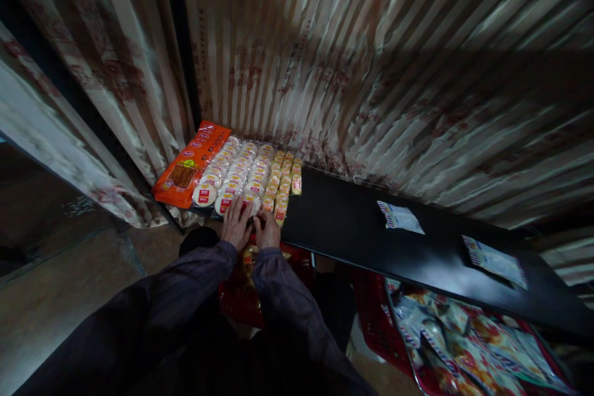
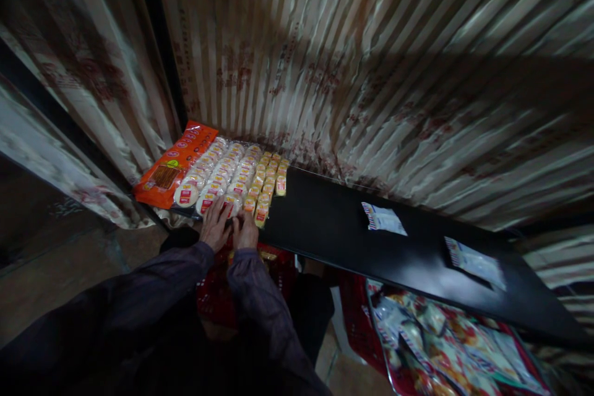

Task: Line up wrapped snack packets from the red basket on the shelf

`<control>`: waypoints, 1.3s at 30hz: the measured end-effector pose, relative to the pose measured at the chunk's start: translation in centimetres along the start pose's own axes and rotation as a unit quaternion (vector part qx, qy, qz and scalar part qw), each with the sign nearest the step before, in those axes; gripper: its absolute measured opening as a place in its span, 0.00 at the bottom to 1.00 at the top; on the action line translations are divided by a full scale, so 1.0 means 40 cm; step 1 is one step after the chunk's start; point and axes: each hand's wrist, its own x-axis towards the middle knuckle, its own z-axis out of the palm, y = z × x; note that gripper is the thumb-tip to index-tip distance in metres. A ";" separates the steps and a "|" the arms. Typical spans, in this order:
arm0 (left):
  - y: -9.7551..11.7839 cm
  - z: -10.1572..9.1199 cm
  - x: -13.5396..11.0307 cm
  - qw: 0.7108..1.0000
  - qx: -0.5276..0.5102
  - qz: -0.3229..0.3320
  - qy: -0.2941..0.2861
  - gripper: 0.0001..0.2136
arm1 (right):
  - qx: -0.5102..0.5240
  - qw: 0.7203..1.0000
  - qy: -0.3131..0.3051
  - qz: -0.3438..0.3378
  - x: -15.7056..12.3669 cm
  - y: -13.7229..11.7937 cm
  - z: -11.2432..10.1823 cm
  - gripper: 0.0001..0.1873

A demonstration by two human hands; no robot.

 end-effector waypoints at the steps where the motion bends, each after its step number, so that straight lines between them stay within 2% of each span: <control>1: 0.000 0.004 0.001 1.000 -0.001 -0.003 -0.001 0.26 | -0.030 0.999 0.007 -0.025 -0.004 0.006 -0.006 0.11; 4: 0.001 0.016 0.003 1.000 -0.004 -0.010 0.002 0.25 | -0.122 0.987 0.060 -0.087 -0.014 0.018 -0.032 0.13; 7: 0.000 0.022 0.005 1.000 0.003 -0.003 0.008 0.25 | -0.184 0.972 0.106 -0.096 -0.007 0.023 -0.058 0.17; 9: 0.000 0.024 0.006 1.000 0.011 0.000 0.013 0.25 | -0.218 0.965 0.109 -0.093 0.008 0.024 -0.069 0.20; 14: -0.002 0.023 0.016 0.999 0.024 0.018 0.014 0.27 | -0.272 0.956 0.065 -0.093 0.048 0.031 -0.063 0.28; 19: -0.004 0.013 0.030 0.999 0.043 0.024 0.002 0.29 | -0.279 0.956 0.039 -0.080 0.057 0.042 -0.047 0.31; 28: 0.002 0.009 0.045 0.997 0.054 0.049 -0.020 0.28 | -0.257 0.961 0.062 -0.082 0.054 0.059 -0.043 0.29; 39: -0.022 0.015 0.066 0.995 0.068 0.067 -0.030 0.25 | -0.246 0.964 0.058 -0.083 0.055 0.058 -0.041 0.29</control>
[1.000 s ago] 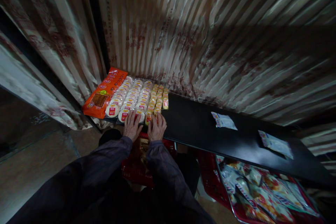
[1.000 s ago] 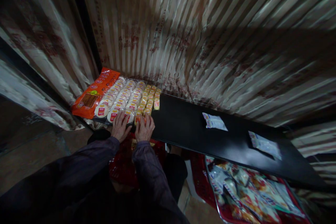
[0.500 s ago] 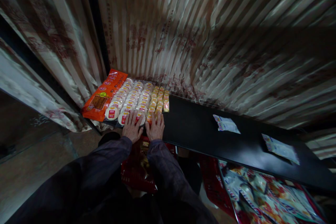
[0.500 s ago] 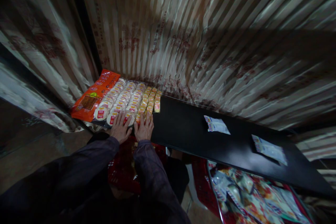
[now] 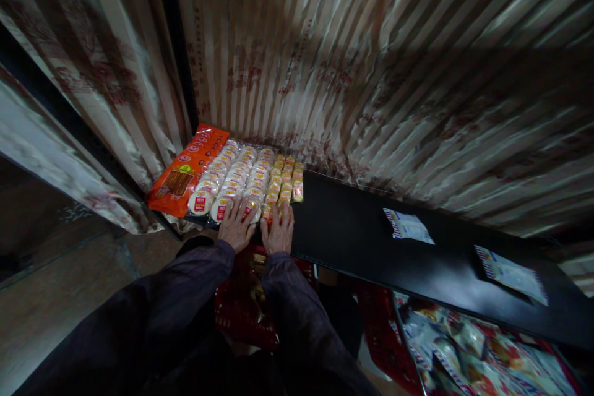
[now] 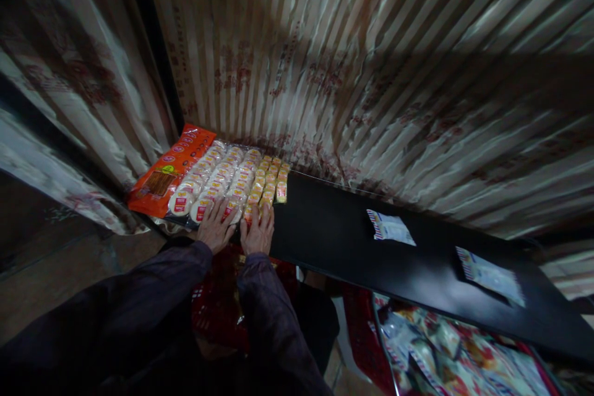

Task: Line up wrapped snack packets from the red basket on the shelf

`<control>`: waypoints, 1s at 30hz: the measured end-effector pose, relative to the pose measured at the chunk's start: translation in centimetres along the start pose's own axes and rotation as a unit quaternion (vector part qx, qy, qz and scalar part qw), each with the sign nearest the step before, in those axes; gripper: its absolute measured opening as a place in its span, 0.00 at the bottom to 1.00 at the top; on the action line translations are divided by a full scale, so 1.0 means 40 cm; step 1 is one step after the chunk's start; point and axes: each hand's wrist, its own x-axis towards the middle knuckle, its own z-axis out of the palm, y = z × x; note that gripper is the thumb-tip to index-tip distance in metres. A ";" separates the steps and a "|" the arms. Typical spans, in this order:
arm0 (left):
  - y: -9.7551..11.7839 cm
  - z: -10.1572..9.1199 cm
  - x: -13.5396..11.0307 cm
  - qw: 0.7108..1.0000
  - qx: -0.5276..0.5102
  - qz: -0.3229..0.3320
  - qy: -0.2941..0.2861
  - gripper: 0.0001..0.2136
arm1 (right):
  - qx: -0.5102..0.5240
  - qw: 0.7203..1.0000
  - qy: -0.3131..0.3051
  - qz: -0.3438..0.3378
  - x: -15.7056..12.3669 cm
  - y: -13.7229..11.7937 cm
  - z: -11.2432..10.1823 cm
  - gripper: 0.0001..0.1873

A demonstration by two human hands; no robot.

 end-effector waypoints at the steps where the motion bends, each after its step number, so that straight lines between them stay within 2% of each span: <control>1: -0.002 0.001 0.001 1.000 0.003 0.003 0.000 0.25 | -0.002 1.000 0.002 0.000 0.000 0.000 0.000 0.29; 13: -0.034 -0.012 0.012 0.999 0.023 0.041 -0.019 0.24 | -0.026 1.000 0.007 -0.007 0.000 0.001 0.004 0.28; 24: -0.030 -0.001 0.002 0.999 0.022 0.022 0.012 0.26 | -0.027 0.999 0.019 -0.014 0.000 0.005 0.007 0.28; 30: -0.013 0.002 0.006 0.999 0.027 0.035 0.003 0.26 | -0.033 0.999 0.023 -0.016 0.001 0.001 0.003 0.28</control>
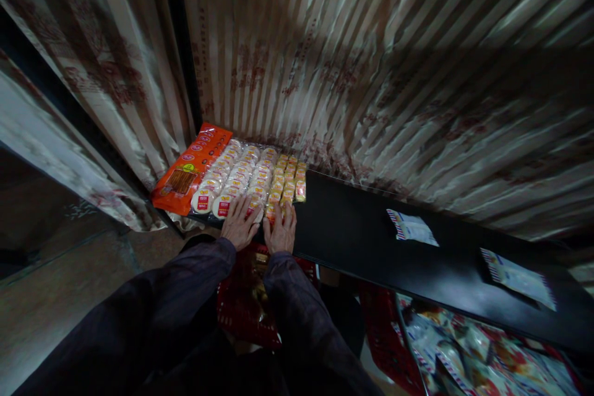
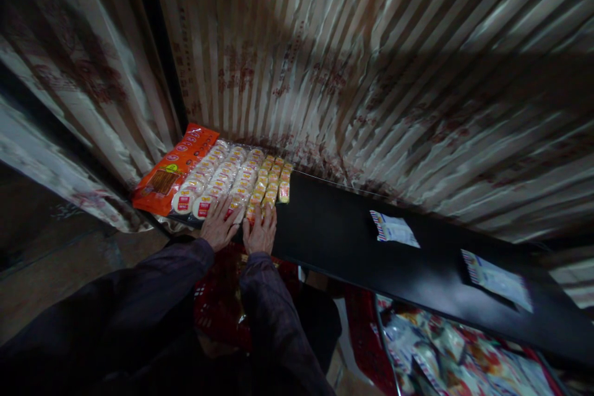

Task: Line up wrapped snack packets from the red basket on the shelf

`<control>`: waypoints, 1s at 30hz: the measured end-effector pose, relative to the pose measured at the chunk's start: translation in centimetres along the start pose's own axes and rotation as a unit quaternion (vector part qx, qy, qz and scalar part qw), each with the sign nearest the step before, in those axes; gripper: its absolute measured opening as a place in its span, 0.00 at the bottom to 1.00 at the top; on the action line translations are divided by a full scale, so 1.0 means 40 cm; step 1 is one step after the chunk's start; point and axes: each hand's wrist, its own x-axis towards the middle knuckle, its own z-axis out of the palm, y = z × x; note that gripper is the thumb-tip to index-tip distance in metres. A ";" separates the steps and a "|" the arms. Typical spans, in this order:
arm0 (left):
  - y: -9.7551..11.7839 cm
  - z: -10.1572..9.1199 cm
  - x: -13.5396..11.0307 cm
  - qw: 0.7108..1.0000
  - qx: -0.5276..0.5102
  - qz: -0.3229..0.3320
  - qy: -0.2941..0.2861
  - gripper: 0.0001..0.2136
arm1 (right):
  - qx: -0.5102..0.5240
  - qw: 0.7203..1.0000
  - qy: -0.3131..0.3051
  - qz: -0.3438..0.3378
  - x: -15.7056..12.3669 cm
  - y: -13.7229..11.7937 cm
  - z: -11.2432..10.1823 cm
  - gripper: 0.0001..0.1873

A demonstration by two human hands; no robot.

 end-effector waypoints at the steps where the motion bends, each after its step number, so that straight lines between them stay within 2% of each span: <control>1: 0.003 0.001 0.002 1.000 0.001 0.000 -0.003 0.26 | 0.000 1.000 0.000 0.000 0.000 0.000 0.000 0.28; 10: 0.009 -0.005 0.012 1.000 0.009 0.010 -0.006 0.26 | -0.004 1.000 0.015 -0.002 -0.002 0.010 0.018 0.29; 17: 0.003 0.004 0.001 1.000 0.005 0.015 0.003 0.27 | -0.020 1.000 0.011 -0.008 -0.005 0.010 0.019 0.38; 21: 0.002 0.003 0.000 1.000 -0.004 0.020 -0.002 0.28 | -0.025 1.000 0.010 -0.001 -0.006 0.012 0.029 0.38; 24: 0.004 -0.016 -0.009 1.000 -0.013 0.024 -0.010 0.29 | -0.023 1.000 0.018 0.001 -0.006 0.012 0.033 0.36; 26: 0.003 -0.032 -0.025 1.000 -0.011 -0.009 0.004 0.29 | -0.022 0.999 0.027 -0.003 -0.006 0.010 0.034 0.35; 30: -0.022 -0.051 -0.070 0.991 0.010 -0.118 0.065 0.29 | -0.022 0.999 0.026 -0.002 -0.006 0.005 0.030 0.35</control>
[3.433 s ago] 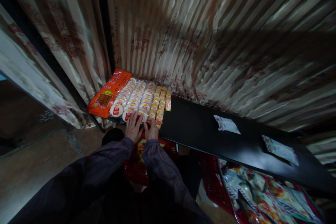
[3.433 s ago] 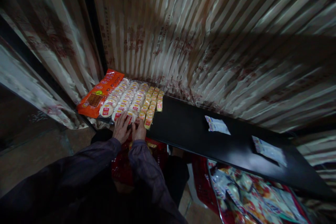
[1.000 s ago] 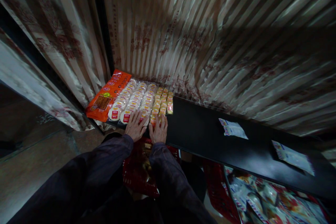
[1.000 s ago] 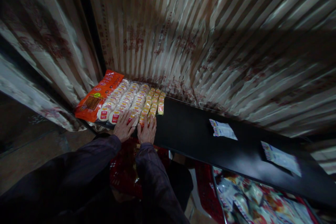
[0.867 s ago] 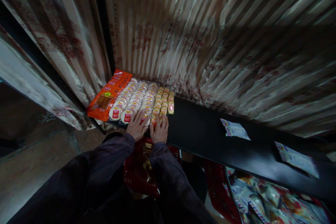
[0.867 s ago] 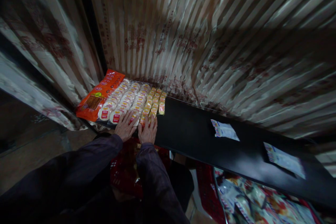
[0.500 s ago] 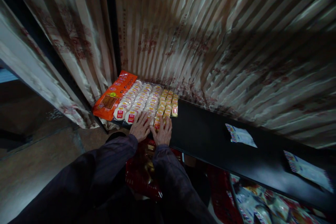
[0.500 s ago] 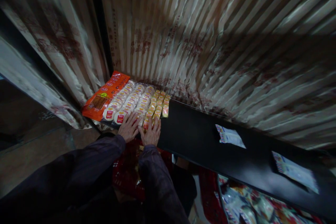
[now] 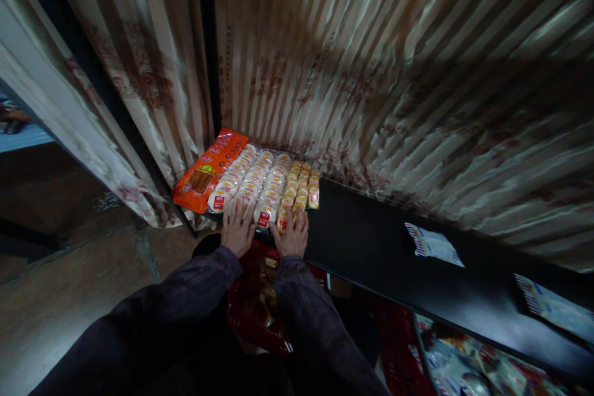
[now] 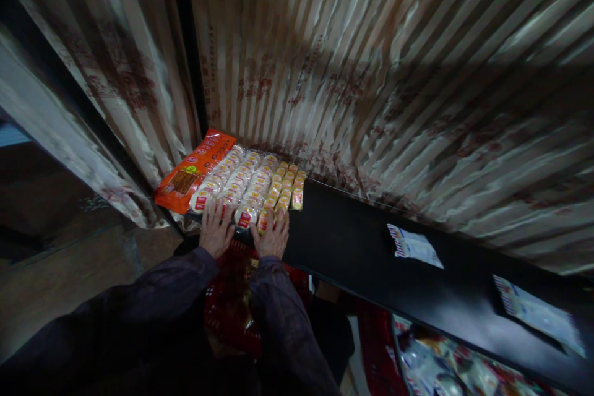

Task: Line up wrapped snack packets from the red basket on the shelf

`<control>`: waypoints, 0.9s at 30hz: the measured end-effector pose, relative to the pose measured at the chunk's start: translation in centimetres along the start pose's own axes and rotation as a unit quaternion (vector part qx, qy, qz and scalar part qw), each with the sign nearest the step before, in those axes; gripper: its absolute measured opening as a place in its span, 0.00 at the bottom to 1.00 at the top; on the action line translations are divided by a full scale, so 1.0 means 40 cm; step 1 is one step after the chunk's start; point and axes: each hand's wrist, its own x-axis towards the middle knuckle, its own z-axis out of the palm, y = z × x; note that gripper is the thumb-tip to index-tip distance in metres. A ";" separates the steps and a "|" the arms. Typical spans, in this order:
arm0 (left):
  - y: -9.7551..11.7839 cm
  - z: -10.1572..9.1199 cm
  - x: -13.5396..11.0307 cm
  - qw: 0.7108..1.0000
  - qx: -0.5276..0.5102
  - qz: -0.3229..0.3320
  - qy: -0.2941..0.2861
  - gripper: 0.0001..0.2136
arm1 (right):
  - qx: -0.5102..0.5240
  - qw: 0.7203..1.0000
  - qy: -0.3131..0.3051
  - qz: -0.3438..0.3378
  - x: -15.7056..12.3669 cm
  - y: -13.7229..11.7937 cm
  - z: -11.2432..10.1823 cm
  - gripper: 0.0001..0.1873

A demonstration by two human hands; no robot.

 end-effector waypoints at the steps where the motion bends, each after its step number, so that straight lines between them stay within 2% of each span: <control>1: -0.012 -0.001 -0.007 1.000 0.002 -0.008 0.006 0.29 | -0.001 1.000 -0.002 0.002 0.000 -0.002 -0.002 0.36; 5: -0.048 0.011 -0.011 0.999 0.015 0.013 -0.025 0.26 | -0.003 1.000 -0.004 0.007 0.002 -0.005 -0.006 0.35; 9: -0.053 0.030 0.006 0.998 0.027 0.034 -0.055 0.25 | -0.008 1.000 -0.012 0.011 0.002 -0.005 -0.008 0.35; 27: -0.043 0.044 0.027 0.999 0.014 0.032 -0.039 0.27 | -0.017 1.000 -0.013 0.006 0.002 -0.005 -0.005 0.34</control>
